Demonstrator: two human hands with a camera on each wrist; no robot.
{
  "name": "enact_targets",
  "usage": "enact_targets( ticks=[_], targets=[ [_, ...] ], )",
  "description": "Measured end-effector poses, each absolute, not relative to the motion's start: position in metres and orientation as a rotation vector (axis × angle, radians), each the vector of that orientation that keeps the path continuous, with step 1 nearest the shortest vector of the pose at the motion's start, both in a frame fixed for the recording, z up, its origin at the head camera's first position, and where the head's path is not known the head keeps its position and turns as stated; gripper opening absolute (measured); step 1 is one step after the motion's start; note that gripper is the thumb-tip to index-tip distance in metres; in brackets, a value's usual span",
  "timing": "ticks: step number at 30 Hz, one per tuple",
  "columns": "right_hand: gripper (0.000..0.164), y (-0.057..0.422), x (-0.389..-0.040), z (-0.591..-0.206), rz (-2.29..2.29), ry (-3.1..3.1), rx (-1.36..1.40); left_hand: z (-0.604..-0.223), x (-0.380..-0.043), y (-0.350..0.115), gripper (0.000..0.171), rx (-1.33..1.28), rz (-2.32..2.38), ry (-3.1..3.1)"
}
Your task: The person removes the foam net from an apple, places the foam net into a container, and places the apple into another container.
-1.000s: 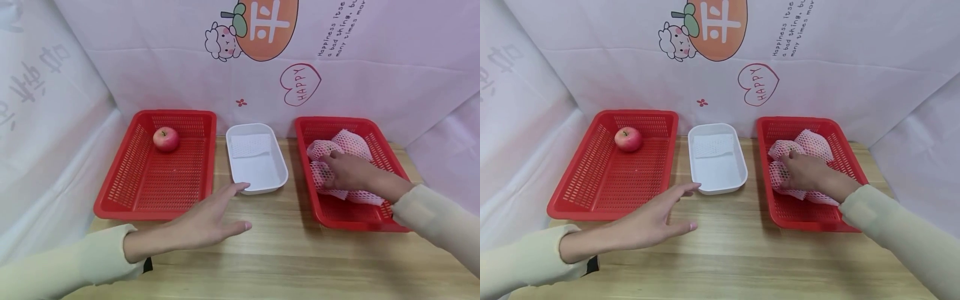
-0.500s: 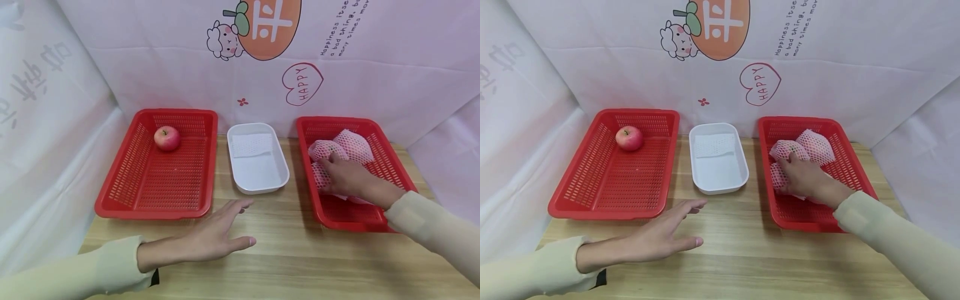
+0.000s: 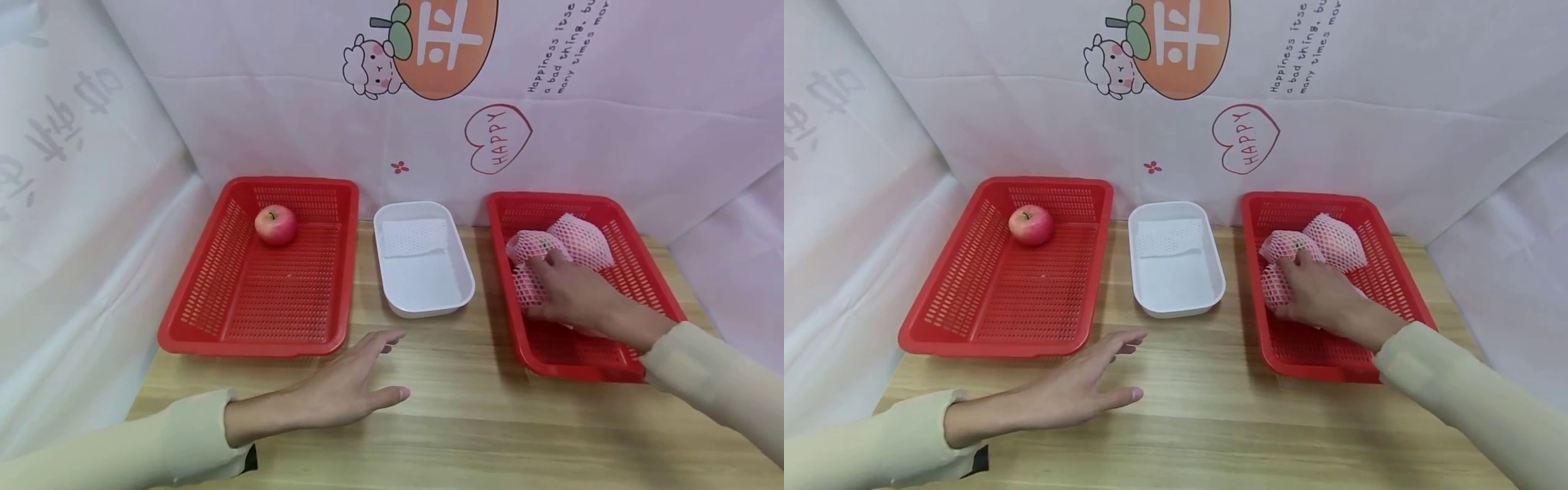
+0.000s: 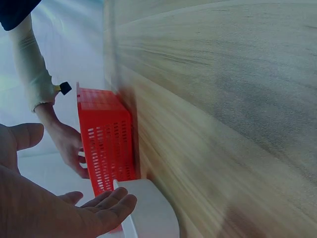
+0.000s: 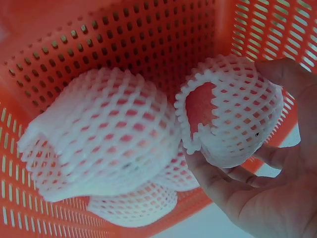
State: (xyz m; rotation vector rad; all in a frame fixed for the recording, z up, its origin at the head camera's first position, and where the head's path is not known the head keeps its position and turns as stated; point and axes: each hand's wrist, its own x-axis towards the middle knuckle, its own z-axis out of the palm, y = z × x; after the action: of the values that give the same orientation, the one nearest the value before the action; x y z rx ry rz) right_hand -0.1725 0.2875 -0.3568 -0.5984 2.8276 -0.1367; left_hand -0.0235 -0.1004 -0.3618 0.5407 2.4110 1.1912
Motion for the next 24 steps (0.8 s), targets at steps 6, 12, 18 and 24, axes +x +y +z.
enact_targets(
  ticks=[6, 12, 18, 24],
  targets=[
    [0.105, 0.288, -0.173, -0.342, -0.139, 2.841, -0.601, -0.366, -0.023, -0.103, 0.076, 0.523, 1.205, 2.405],
    [0.104, 0.29, -0.169, -0.327, -0.151, 2.868, -0.589, -0.372, -0.024, -0.104, 0.076, 0.537, 1.214, 2.404],
    [0.103, 0.289, -0.166, -0.314, -0.176, 2.903, -0.584, -0.377, -0.023, -0.105, 0.076, 0.528, 1.237, 2.403],
    [0.103, 0.288, -0.164, -0.302, -0.172, 2.931, -0.58, -0.382, -0.022, -0.105, 0.076, 0.516, 1.261, 2.379]
  ],
)
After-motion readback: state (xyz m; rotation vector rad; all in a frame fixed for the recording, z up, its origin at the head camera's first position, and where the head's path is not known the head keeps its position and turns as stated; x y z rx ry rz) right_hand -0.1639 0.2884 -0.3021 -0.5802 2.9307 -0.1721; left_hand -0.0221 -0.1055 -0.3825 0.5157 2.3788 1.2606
